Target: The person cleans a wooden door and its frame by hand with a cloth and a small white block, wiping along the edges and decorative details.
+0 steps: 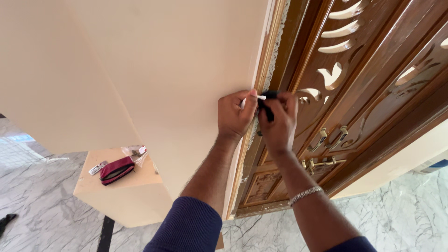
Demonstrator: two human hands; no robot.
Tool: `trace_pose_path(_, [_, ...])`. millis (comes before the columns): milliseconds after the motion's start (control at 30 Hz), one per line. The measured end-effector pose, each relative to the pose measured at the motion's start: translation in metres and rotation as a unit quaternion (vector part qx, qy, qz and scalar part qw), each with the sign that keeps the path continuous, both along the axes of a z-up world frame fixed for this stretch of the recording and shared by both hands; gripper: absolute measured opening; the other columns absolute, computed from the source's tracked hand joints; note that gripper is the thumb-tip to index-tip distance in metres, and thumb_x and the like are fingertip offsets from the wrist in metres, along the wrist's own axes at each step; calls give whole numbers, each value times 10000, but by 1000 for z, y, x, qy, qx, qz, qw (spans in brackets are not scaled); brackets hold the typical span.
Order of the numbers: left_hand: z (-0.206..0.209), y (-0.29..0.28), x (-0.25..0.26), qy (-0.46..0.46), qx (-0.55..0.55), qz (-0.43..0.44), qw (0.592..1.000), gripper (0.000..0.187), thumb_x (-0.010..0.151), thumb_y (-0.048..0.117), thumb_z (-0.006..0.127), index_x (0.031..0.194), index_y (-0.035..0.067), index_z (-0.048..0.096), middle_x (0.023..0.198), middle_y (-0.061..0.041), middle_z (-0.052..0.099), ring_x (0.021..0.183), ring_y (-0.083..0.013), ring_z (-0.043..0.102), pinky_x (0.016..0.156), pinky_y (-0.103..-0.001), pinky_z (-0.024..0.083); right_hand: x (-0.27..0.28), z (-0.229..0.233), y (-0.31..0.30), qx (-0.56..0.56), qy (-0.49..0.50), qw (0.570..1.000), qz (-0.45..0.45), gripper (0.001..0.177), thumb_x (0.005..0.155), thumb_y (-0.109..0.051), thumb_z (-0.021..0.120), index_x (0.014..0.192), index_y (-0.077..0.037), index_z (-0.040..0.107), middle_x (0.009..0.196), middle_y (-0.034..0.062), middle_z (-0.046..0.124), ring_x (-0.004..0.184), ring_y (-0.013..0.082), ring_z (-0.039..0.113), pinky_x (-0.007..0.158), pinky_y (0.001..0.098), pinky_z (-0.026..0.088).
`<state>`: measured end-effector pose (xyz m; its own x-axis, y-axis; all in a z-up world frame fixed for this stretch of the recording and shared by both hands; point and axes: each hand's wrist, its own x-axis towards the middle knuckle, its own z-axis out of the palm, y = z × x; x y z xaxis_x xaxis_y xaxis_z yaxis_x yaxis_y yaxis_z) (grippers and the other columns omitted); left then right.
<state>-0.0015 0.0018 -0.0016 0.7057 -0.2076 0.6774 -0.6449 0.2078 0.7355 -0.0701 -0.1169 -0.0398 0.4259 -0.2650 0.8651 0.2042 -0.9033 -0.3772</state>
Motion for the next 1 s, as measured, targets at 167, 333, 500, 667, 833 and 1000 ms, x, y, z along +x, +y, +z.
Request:
trace_pose_path(167, [0, -1, 1, 16, 6, -9, 1000, 476, 1030, 376, 575, 717, 37, 690, 568, -11, 619, 537, -83, 594, 534, -269, 470, -3, -26, 2, -41, 14, 999, -27, 215, 784, 24, 778, 981, -29, 710, 1189, 157, 564, 1097, 316, 602, 910, 444, 575])
trace_pose_path(333, [0, 0, 0, 46, 24, -10, 999, 506, 1028, 380, 573, 666, 39, 665, 537, -12, 604, 511, -86, 594, 523, -270, 467, -20, -79, 5, 29, 171, 984, -35, 217, 762, 20, 762, 964, -45, 715, 1145, 154, 579, 1044, 331, 643, 841, 430, 588])
trace_pose_path(500, [-1, 1, -2, 16, -3, -22, 1000, 478, 1030, 374, 567, 706, 41, 678, 564, -17, 618, 535, -89, 601, 537, -271, 467, -8, -39, 0, 22, 71, 997, -11, 247, 756, 22, 791, 978, -37, 701, 1157, 151, 575, 1059, 320, 655, 885, 381, 610])
trace_pose_path(667, [-4, -2, 3, -13, -1, 7, 1000, 447, 1023, 368, 574, 756, 38, 714, 588, -17, 641, 548, -96, 614, 545, -271, 474, 0, -24, 1, 32, 25, 999, -26, 249, 781, 44, 789, 1002, -31, 703, 1204, 152, 575, 1079, 306, 657, 892, 383, 600])
trace_pose_path(833, [-8, -3, 5, 12, 20, 6, 1000, 442, 1006, 376, 589, 740, 50, 722, 547, -22, 602, 502, -103, 561, 507, -289, 430, -18, -93, 10, 67, 119, 990, -19, 189, 768, 44, 758, 919, -54, 703, 1215, 145, 594, 1088, 317, 650, 867, 369, 611])
trace_pose_path(1000, [-8, -3, 4, -2, 53, 56, 997, 471, 994, 382, 630, 701, 15, 658, 517, -96, 447, 484, -152, 421, 496, -336, 345, -7, -83, 10, 74, 84, 992, -54, 222, 716, 21, 783, 916, -32, 702, 1070, 132, 589, 1016, 310, 646, 850, 420, 565])
